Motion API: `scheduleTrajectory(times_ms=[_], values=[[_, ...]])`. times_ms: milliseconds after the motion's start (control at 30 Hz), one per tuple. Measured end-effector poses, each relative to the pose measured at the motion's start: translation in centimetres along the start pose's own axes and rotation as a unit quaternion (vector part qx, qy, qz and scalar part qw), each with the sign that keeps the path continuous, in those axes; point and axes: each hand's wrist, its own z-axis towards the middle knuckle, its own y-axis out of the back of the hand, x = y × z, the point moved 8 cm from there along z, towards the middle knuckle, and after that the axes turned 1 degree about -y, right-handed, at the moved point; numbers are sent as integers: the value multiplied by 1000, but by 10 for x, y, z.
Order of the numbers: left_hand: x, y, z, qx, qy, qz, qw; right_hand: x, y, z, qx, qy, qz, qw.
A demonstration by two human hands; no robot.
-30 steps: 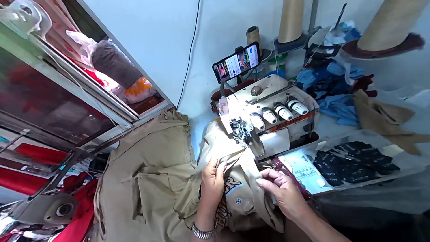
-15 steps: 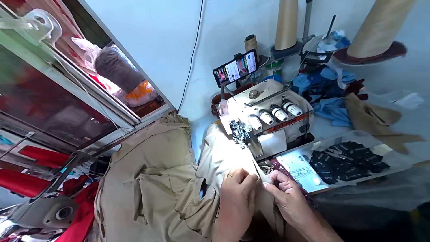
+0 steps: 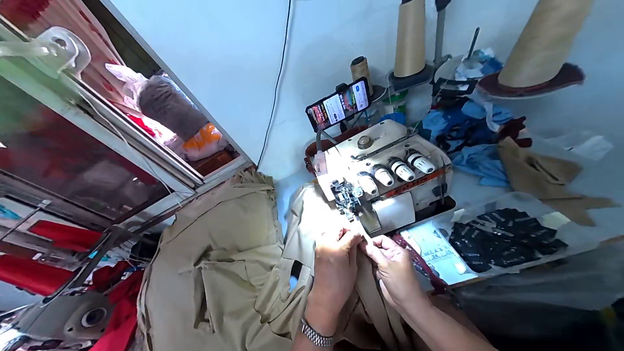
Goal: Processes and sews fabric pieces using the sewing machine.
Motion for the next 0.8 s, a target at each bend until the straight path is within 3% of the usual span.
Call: scheduleTrajectory(times_ms=[233, 433, 633, 800], values=[[-17, -10, -7, -29, -20, 93, 995, -7, -3, -8, 12, 30, -3, 999], [-18, -30, -29, 24, 6, 238, 971, -9, -15, -7, 133, 17, -67, 989], [-6, -29, -29, 17, -5, 201, 979, -27, 16, 3, 165, 152, -295, 929], [1, -27, -23, 5, -7, 163, 987, -27, 17, -2, 187, 210, -295, 913]])
